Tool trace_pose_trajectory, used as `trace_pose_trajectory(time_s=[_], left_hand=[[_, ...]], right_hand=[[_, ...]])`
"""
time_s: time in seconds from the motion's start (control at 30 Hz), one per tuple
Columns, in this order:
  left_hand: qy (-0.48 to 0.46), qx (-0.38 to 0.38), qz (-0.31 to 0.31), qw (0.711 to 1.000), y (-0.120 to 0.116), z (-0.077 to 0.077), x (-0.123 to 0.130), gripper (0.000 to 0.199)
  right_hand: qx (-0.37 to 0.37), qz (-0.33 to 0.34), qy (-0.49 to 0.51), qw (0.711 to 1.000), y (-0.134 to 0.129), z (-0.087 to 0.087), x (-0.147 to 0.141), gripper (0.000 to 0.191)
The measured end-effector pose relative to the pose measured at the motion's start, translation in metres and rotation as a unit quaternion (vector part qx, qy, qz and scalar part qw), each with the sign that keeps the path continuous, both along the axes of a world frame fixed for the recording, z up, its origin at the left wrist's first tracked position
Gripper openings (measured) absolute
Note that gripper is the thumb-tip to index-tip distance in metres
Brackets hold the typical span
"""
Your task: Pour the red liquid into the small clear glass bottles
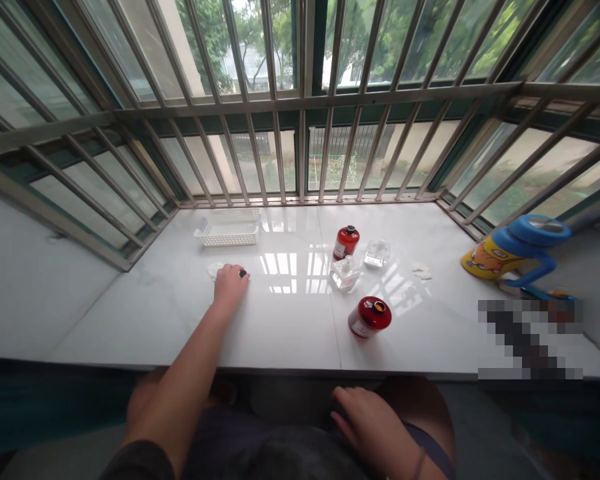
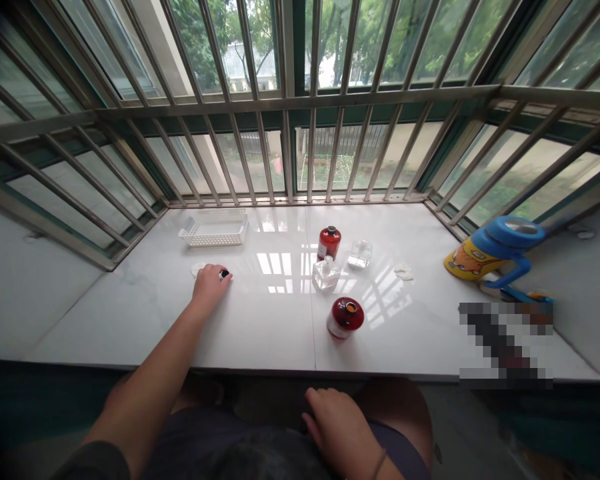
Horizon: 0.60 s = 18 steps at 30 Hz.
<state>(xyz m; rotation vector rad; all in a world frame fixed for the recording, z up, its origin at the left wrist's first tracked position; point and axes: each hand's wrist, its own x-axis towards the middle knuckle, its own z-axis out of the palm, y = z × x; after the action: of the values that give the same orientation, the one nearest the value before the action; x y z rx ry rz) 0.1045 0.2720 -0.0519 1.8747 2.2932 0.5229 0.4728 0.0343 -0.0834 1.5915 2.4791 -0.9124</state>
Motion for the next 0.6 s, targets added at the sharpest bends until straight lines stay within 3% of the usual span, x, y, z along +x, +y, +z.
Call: trace_pose_trajectory(time_s=[0.1,0.2,0.23,0.3,0.37,0.43,0.5,0.6], left_hand=[[-0.052,0.035,-0.072,0.995,-0.022,0.014,0.028,0.022],[-0.104,0.051,-0.169,0.979,-0.067,0.027,0.070,0.022],[-0.126,0.060,-0.208,0.968,-0.085,0.031,0.084,0.021],[-0.217,0.106,-0.313,0.918,-0.119,0.038,0.112,0.018],[-0.274,0.119,-0.367,0.881,-0.148,0.042,0.136,0.022],[-0.305,0.131,-0.396,0.856,-0.166,0.043,0.153,0.026],[-0.322,0.150,-0.395,0.847,-0.174,0.041,0.164,0.029],[-0.327,0.165,-0.367,0.855,-0.173,0.034,0.172,0.037]], right_hand=[[-0.017,-0.025,0.127,0.991,0.005,0.016,-0.002,0.017],[-0.048,-0.105,0.287,0.951,0.011,0.031,-0.006,0.024],[-0.062,-0.141,0.340,0.928,0.013,0.035,-0.008,0.029],[-0.088,-0.214,0.448,0.864,0.018,0.039,-0.013,0.041],[-0.105,-0.271,0.529,0.798,0.024,0.041,-0.018,0.049],[-0.104,-0.304,0.563,0.761,0.030,0.044,-0.021,0.049],[-0.089,-0.320,0.565,0.755,0.034,0.047,-0.022,0.047],[-0.043,-0.339,0.530,0.777,0.039,0.053,-0.012,0.049]])
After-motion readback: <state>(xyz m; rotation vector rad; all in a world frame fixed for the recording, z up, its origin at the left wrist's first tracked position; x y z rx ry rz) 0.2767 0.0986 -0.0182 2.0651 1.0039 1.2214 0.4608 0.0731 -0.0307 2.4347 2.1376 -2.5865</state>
